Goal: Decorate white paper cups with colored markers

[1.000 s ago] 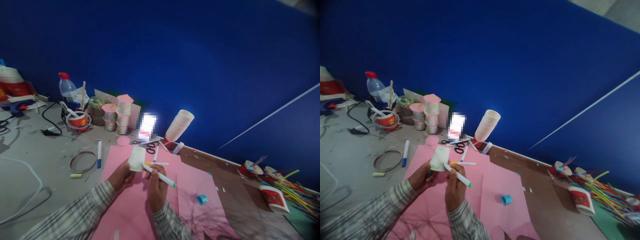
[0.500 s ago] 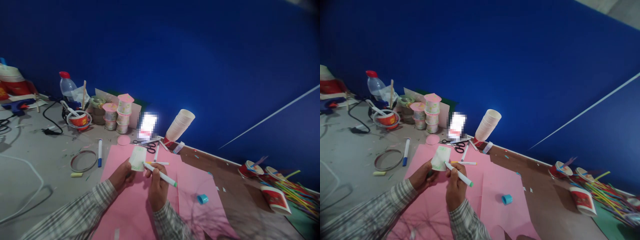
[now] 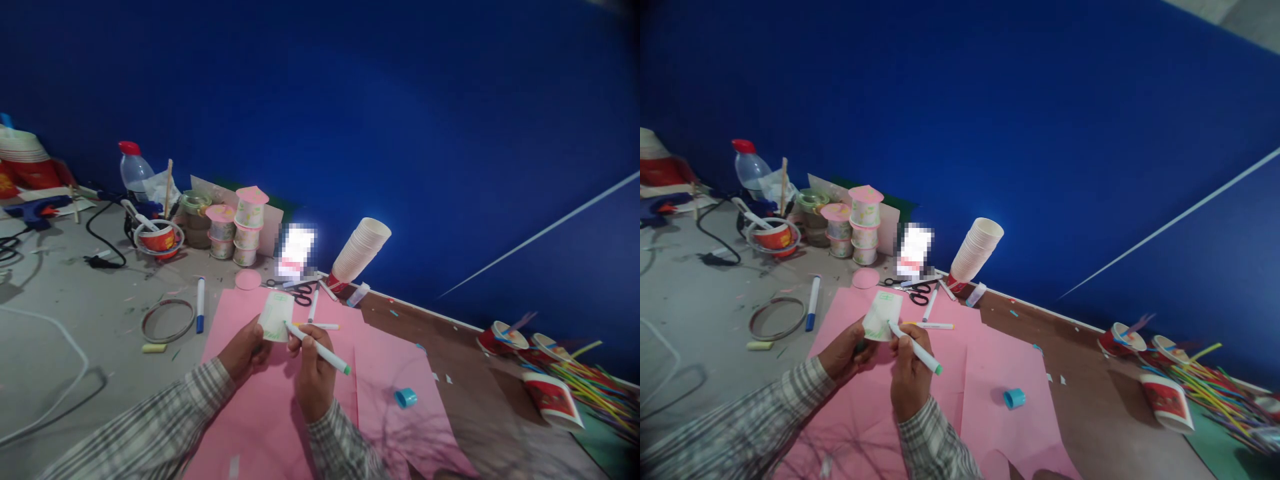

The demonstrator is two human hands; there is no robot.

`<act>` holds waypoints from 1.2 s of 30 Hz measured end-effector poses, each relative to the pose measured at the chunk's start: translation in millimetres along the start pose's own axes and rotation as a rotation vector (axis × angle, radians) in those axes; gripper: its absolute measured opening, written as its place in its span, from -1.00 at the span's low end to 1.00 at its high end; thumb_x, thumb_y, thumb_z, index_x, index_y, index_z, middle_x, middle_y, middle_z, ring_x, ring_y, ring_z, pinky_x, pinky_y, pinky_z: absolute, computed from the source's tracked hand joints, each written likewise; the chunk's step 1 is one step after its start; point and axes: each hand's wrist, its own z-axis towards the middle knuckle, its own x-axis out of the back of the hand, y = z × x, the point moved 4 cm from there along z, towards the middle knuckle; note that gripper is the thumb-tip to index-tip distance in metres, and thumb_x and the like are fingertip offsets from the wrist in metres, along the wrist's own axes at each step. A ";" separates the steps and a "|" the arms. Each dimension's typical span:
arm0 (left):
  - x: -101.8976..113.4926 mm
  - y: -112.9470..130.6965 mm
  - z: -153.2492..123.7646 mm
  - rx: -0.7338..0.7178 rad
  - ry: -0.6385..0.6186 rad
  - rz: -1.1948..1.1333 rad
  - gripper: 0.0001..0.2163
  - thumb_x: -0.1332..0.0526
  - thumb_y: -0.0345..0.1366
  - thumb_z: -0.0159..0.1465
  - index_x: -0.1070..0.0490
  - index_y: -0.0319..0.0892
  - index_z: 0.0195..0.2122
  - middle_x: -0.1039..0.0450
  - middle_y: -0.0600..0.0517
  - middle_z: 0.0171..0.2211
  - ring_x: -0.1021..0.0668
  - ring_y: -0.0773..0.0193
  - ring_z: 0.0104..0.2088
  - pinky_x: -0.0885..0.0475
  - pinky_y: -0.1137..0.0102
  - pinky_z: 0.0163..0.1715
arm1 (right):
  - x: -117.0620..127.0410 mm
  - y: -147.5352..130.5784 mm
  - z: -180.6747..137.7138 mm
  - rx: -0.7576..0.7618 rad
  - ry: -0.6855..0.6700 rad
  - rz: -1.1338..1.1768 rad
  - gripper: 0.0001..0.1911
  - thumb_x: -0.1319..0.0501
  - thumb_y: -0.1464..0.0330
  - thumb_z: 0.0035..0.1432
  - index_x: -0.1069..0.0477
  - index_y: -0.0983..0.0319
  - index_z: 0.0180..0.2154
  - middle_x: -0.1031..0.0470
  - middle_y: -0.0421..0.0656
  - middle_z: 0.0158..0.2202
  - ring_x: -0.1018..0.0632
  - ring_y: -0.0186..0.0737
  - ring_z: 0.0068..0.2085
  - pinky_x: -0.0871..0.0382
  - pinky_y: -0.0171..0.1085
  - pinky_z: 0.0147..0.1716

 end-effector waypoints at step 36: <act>3.9 -3.5 2.1 0.025 0.004 -0.095 -0.42 -0.17 0.13 -0.18 -0.38 -0.22 -0.25 -0.08 0.27 -0.83 0.06 0.47 -0.81 0.06 0.47 -0.87 | -0.2 -3.7 -1.8 -0.001 0.001 0.044 -0.84 -0.10 0.34 0.11 -0.46 0.19 -0.35 -0.46 -0.24 -0.62 -0.41 -0.27 -0.64 -0.35 -0.32 -0.66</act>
